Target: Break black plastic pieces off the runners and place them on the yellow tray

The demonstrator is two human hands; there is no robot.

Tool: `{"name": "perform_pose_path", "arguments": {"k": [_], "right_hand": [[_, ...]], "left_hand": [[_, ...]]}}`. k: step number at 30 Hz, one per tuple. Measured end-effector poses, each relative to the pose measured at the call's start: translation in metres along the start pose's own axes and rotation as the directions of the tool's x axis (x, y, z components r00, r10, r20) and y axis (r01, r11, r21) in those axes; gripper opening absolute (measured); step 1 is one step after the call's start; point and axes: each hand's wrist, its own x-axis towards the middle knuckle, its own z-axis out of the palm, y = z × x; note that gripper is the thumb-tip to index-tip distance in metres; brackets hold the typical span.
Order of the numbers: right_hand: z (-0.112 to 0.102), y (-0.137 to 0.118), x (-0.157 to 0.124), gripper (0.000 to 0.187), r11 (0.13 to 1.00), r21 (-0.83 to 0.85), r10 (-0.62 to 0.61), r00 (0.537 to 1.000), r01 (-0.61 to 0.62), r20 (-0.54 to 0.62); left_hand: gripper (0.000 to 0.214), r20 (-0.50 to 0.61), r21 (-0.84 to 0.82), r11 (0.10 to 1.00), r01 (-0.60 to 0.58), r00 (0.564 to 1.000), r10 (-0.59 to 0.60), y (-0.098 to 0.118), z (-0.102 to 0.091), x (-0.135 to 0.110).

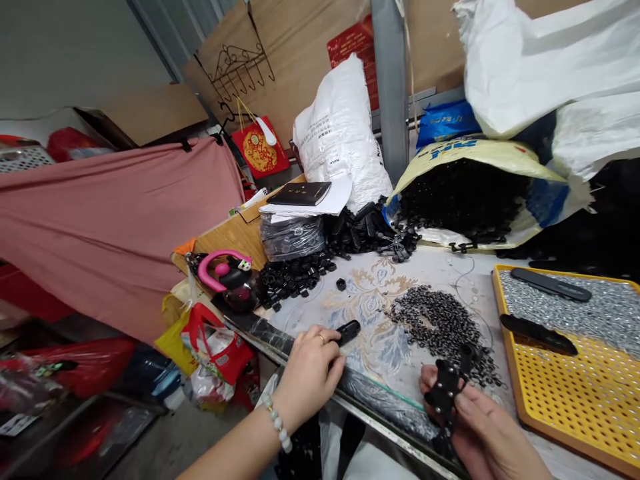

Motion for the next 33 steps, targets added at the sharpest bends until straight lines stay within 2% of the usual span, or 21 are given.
{"name": "perform_pose_path", "arguments": {"k": [3,6,8,10,12,14,17,19,21,22,23,26,30,33], "right_hand": [[-0.001,0.001,0.001,0.04,1.0,-0.019,-0.009,1.0,0.009,-0.008],[0.0,0.002,0.0,0.037,0.999,0.012,-0.049,0.999,0.049,-0.017],[0.002,0.001,-0.002,0.035,0.997,0.022,-0.069,0.998,0.069,-0.005],[0.004,0.0,-0.005,0.034,0.996,0.015,-0.083,0.997,0.082,0.005],[0.007,0.0,-0.008,0.031,0.994,-0.003,-0.113,0.993,0.113,-0.015],[0.009,0.0,-0.011,0.028,0.988,-0.049,-0.148,0.987,0.146,-0.059],[0.008,-0.002,-0.013,0.027,0.969,-0.163,-0.212,0.967,0.188,-0.14],[0.005,-0.006,-0.014,0.031,0.951,-0.232,-0.247,0.954,0.205,-0.168],[0.002,-0.01,-0.016,0.034,0.935,-0.289,-0.264,0.947,0.205,-0.184],[0.001,-0.012,-0.017,0.034,0.928,-0.31,-0.274,0.942,0.207,-0.194],[0.0,-0.014,-0.018,0.034,0.922,-0.326,-0.285,0.937,0.21,-0.202],[0.0,-0.018,-0.023,0.033,0.906,-0.364,-0.294,0.939,0.215,-0.177],[0.002,-0.015,-0.028,0.034,0.885,-0.424,-0.275,0.952,0.196,-0.134],[0.005,-0.011,-0.028,0.035,0.875,-0.442,-0.288,0.946,0.196,-0.15]], "left_hand": [[0.009,-0.019,-0.142,0.987,0.076,0.997,-0.08,-0.011,0.005,0.019],[0.012,0.071,-0.323,0.937,0.134,0.991,-0.118,-0.017,0.009,0.049],[0.014,0.149,-0.462,0.871,0.169,0.982,-0.112,-0.011,0.013,0.057],[0.014,0.215,-0.607,0.761,0.23,0.969,-0.121,0.004,0.019,0.049],[0.016,0.271,-0.743,0.593,0.31,0.95,-0.157,0.023,0.028,0.032],[0.017,0.317,-0.845,0.382,0.374,0.926,-0.205,0.042,0.039,0.012],[0.019,0.383,-0.906,0.086,0.414,0.891,-0.245,0.067,0.056,-0.009],[0.02,0.459,-0.887,-0.171,0.429,0.86,-0.223,0.077,0.061,-0.014],[0.019,0.527,-0.799,-0.426,0.425,0.836,-0.154,0.083,0.061,-0.016],[0.019,0.545,-0.749,-0.515,0.417,0.83,-0.119,0.085,0.059,-0.016],[0.021,0.551,-0.717,-0.562,0.412,0.829,-0.095,0.086,0.057,-0.016],[0.028,0.532,-0.737,-0.548,0.396,0.84,-0.108,0.089,0.05,-0.018],[0.033,0.426,-0.84,-0.451,0.303,0.882,-0.2,0.092,0.046,-0.021],[0.034,0.328,-0.898,-0.373,0.233,0.92,-0.214,0.095,0.046,-0.023]]}}
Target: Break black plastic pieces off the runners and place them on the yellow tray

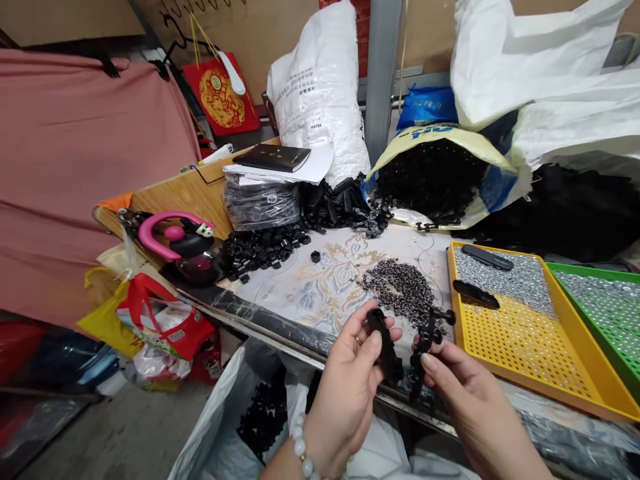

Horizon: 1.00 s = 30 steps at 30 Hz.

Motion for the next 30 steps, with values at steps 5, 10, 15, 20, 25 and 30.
{"name": "perform_pose_path", "arguments": {"k": [5,10,15,20,25,30], "right_hand": [[0.004,0.001,0.001,0.036,0.999,0.035,0.017,1.0,-0.017,-0.012],[0.006,0.001,0.004,0.034,0.997,0.075,0.036,0.999,-0.034,-0.025],[0.008,0.003,0.004,0.036,0.997,0.078,0.031,0.998,-0.027,-0.048],[0.011,0.004,0.004,0.029,0.994,0.035,-0.102,0.995,0.103,-0.016],[0.01,0.01,0.005,0.023,0.989,0.028,-0.146,0.989,0.145,0.011],[0.008,0.016,0.009,0.028,0.99,0.046,-0.129,0.99,0.131,-0.053]], "left_hand": [[0.034,0.072,0.086,0.992,-0.097,0.993,0.091,-0.003,0.002,-0.001],[0.036,0.115,0.185,0.974,-0.13,0.987,0.11,-0.008,0.001,-0.001],[0.036,0.116,0.289,0.945,-0.153,0.985,0.124,-0.009,0.003,-0.001],[0.037,0.095,0.465,0.872,-0.157,0.987,0.127,-0.01,0.0,0.002],[0.037,0.088,0.448,0.891,-0.078,0.995,0.043,-0.014,-0.005,0.003],[0.038,0.073,0.435,0.898,-0.064,0.997,0.036,-0.015,-0.004,0.001]]}}
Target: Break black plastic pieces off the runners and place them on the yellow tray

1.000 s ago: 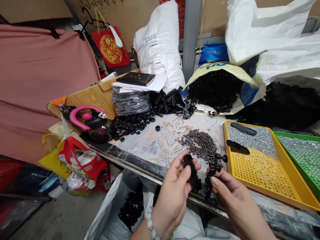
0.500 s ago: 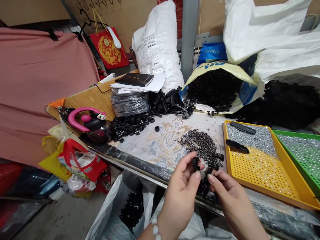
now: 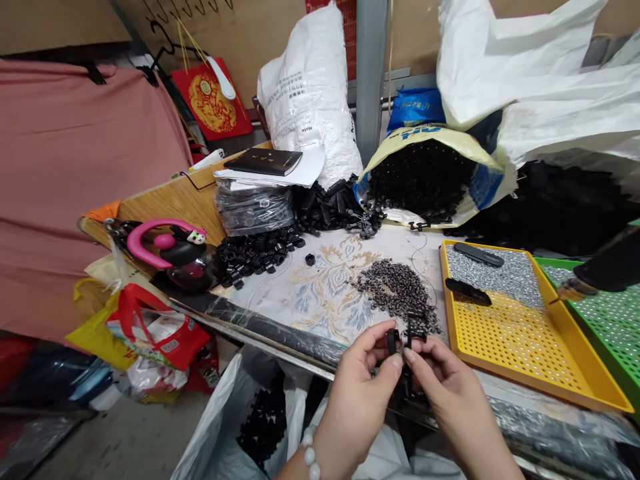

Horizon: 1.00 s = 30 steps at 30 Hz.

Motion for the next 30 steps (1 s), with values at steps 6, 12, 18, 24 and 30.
{"name": "perform_pose_path", "arguments": {"k": [6,12,18,24,30], "right_hand": [[0.003,0.001,0.002,0.03,1.0,-0.015,0.012,1.0,-0.012,-0.023],[0.001,0.008,0.001,0.028,0.998,-0.066,-0.022,1.0,0.021,-0.018],[0.001,0.01,0.0,0.022,0.987,-0.117,-0.113,0.994,0.111,-0.011],[0.003,0.012,-0.002,0.022,0.988,-0.104,-0.122,0.992,0.118,-0.03],[0.001,0.016,-0.003,0.025,0.993,-0.104,-0.061,0.998,0.057,-0.03]], "left_hand": [[0.037,-0.021,-0.017,1.0,0.0,1.0,-0.001,-0.002,0.0,0.0],[0.035,-0.015,-0.047,0.998,-0.04,0.999,0.04,-0.005,-0.001,0.0],[0.033,-0.033,-0.093,0.995,0.028,0.999,-0.031,-0.001,0.0,0.001],[0.034,-0.03,-0.121,0.985,0.125,0.991,-0.129,0.0,-0.001,0.001],[0.032,-0.014,-0.131,0.978,0.165,0.986,-0.168,-0.002,-0.001,0.001]]}}
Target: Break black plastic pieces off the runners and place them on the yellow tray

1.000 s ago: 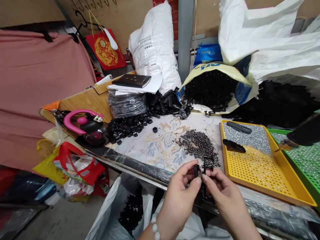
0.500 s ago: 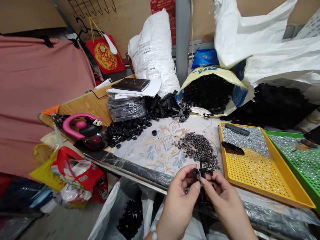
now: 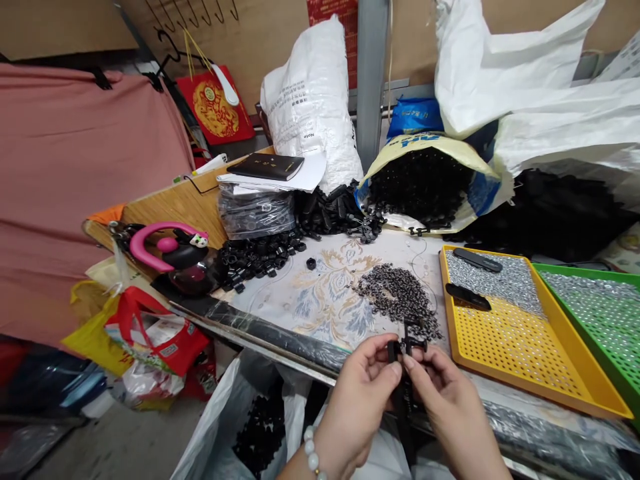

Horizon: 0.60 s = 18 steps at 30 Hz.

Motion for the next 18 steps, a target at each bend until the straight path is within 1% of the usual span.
{"name": "perform_pose_path", "arguments": {"k": [3,9,13,15,18], "right_hand": [[0.0,0.0004,0.0007,0.026,1.0,0.002,0.004,1.0,-0.004,-0.015],[0.0009,0.0017,0.002,0.025,1.0,-0.012,-0.004,1.0,0.004,-0.026],[0.0016,0.0009,0.0017,0.025,1.0,-0.024,-0.007,1.0,0.007,-0.011],[0.0018,-0.0016,0.0018,0.024,0.998,-0.052,-0.027,1.0,0.028,0.013],[0.0014,-0.0068,0.003,0.021,0.986,-0.134,-0.093,0.994,0.1,0.056]], "left_hand": [[0.03,0.0,0.004,1.0,-0.002,1.0,0.002,0.0021,0.0008,0.0],[0.032,0.022,-0.04,0.999,-0.019,1.0,0.02,0.0018,0.0012,-0.0009],[0.033,0.008,-0.035,0.999,0.005,1.0,-0.005,0.001,0.0001,-0.0017],[0.033,-0.003,-0.04,0.999,0.004,1.0,-0.005,0.0015,-0.0002,-0.0015],[0.036,-0.001,-0.058,0.998,-0.004,1.0,0.004,0.0024,-0.0005,-0.0003]]}}
